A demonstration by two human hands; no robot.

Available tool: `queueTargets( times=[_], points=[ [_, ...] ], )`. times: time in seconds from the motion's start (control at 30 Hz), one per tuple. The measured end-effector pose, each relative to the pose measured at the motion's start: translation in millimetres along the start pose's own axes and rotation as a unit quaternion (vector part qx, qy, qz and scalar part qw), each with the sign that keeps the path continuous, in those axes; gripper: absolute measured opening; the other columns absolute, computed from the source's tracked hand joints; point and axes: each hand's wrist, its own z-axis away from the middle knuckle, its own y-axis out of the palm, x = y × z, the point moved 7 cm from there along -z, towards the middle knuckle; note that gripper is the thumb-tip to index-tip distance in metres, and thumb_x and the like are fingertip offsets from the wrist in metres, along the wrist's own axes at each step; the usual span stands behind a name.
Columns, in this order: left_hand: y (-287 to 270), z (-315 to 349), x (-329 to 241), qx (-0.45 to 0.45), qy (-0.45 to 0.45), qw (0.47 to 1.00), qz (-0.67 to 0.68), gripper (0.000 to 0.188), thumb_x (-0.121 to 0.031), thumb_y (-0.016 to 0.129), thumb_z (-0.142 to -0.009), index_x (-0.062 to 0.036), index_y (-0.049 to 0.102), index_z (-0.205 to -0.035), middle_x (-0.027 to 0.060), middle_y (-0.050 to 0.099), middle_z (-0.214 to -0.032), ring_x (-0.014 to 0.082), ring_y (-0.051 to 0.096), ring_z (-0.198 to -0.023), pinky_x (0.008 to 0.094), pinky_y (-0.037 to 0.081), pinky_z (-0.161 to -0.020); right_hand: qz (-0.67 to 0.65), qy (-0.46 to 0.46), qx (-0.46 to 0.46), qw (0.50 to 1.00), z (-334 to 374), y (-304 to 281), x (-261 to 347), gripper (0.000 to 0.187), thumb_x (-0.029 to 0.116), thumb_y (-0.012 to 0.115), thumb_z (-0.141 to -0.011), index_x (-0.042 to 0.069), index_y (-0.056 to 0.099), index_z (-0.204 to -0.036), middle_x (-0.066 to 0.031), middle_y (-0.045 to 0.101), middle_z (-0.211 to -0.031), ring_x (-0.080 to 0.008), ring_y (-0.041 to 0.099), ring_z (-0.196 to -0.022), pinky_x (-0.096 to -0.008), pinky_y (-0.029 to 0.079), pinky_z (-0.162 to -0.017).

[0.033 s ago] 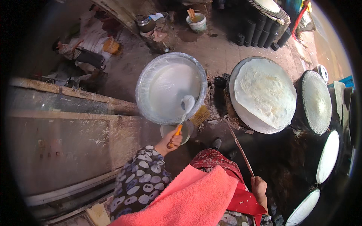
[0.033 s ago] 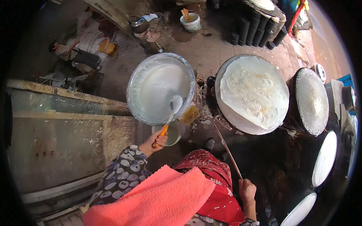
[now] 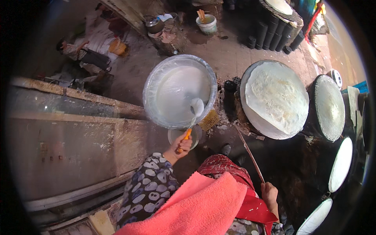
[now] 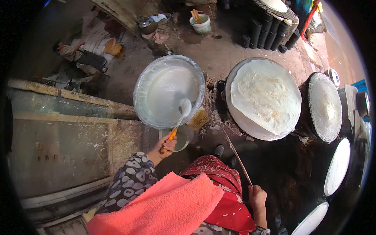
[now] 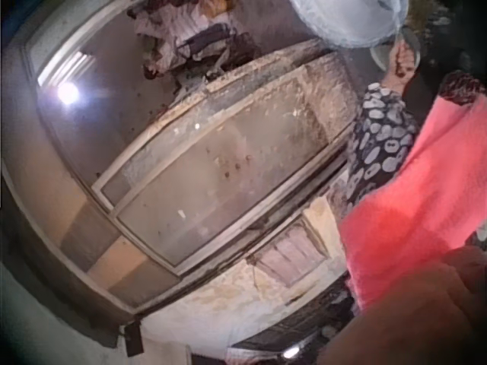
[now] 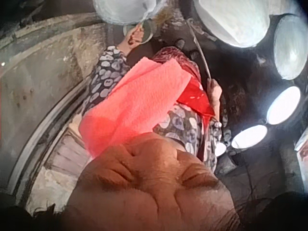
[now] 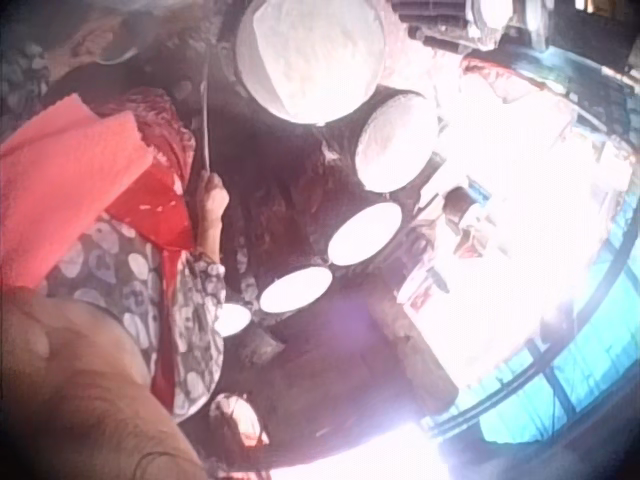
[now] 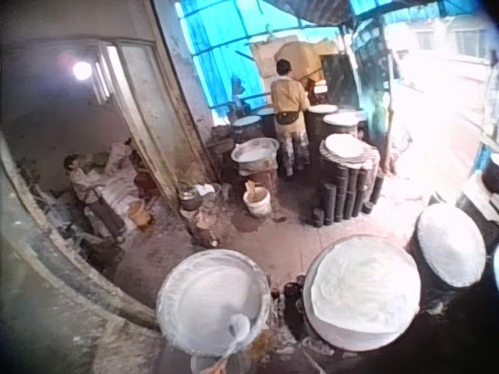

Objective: The person wipes hot griddles with a cloth, ladles batter onto the surfaces, spreads it into thin layers using a wooden stick, and removes the cooked sheets.

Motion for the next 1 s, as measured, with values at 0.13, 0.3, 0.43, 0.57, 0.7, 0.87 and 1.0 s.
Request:
queueTargets(
  times=[0.13, 0.3, 0.43, 0.57, 0.7, 0.87, 1.0],
  points=[
    [87.9, 43.2, 34.3, 0.150, 0.064, 0.972, 0.170, 0.032, -0.030, 0.041, -0.103, 0.0021, 0.047, -0.103, 0.0002, 0.042, -0.063, 0.0076, 0.042, -0.043, 0.0213, 0.039, -0.040, -0.037, -0.070, -0.025, 0.997, -23.7, -15.2, 24.8, 0.028, 0.022, 0.061, -0.088, 0.004, 0.051, -0.068, -0.0177, 0.056, -0.068, -0.0397, 0.057, -0.062, -0.0473, 0.045, -0.055],
    [190.3, 134.4, 58.8, 0.290, 0.111, 0.949, 0.058, 0.033, -0.031, 0.035, -0.104, 0.0012, 0.042, -0.108, 0.0006, 0.041, -0.065, 0.0078, 0.043, -0.045, 0.0205, 0.042, -0.041, -0.056, -0.130, -0.050, 0.989, -61.5, -28.7, 47.6, 0.027, 0.021, 0.060, -0.089, 0.004, 0.051, -0.070, -0.0182, 0.056, -0.068, -0.0400, 0.057, -0.063, -0.0475, 0.044, -0.055],
    [228.0, 194.2, 57.2, 0.328, 0.235, 0.912, -0.065, 0.035, -0.035, 0.034, -0.104, -0.0013, 0.038, -0.109, 0.0023, 0.043, -0.063, 0.0080, 0.044, -0.040, 0.0209, 0.041, -0.035, -0.055, -0.170, -0.074, 0.981, -88.7, -37.0, 61.6, 0.027, 0.021, 0.060, -0.089, 0.004, 0.051, -0.070, -0.0184, 0.056, -0.069, -0.0404, 0.058, -0.065, -0.0480, 0.044, -0.056],
    [191.5, 193.3, 23.5, 0.319, 0.340, 0.878, -0.106, 0.035, -0.035, 0.037, -0.103, -0.0008, 0.041, -0.110, 0.0026, 0.042, -0.064, 0.0083, 0.042, -0.040, 0.0210, 0.039, -0.034, -0.051, -0.190, -0.071, 0.978, -89.2, -34.9, 73.5, 0.027, 0.023, 0.059, -0.090, 0.004, 0.051, -0.071, -0.0187, 0.057, -0.070, -0.0409, 0.058, -0.066, -0.0483, 0.045, -0.057],
    [139.9, 150.9, -22.9, 0.200, 0.298, 0.925, 0.122, 0.033, -0.032, 0.042, -0.103, 0.0008, 0.046, -0.108, 0.0017, 0.043, -0.065, 0.0087, 0.041, -0.041, 0.0230, 0.038, -0.035, -0.091, -0.202, -0.090, 0.971, -82.7, -29.3, 70.5, 0.031, 0.022, 0.060, -0.090, 0.003, 0.048, -0.068, -0.0206, 0.053, -0.066, -0.0428, 0.054, -0.063, -0.0479, 0.041, -0.054],
    [94.6, 132.1, -32.3, -0.214, 0.447, 0.802, -0.333, 0.032, -0.042, 0.053, -0.096, -0.0107, 0.049, -0.094, -0.0015, 0.045, -0.060, 0.0077, 0.044, -0.043, 0.0224, 0.037, -0.037, -0.086, -0.147, -0.090, 0.981, -63.5, -24.5, 56.8, 0.032, 0.023, 0.060, -0.090, 0.003, 0.049, -0.068, -0.0205, 0.053, -0.064, -0.0420, 0.054, -0.060, -0.0475, 0.041, -0.053],
    [77.2, 93.5, -71.4, -0.094, 0.374, 0.903, -0.187, 0.029, -0.040, 0.054, -0.096, -0.0108, 0.048, -0.094, -0.0025, 0.046, -0.061, 0.0058, 0.043, -0.044, 0.0207, 0.035, -0.038, -0.083, -0.116, -0.103, 0.984, -52.7, -28.7, 50.6, 0.032, 0.023, 0.060, -0.090, 0.004, 0.049, -0.067, -0.0197, 0.053, -0.063, -0.0417, 0.055, -0.060, -0.0474, 0.041, -0.052]
  ],
)
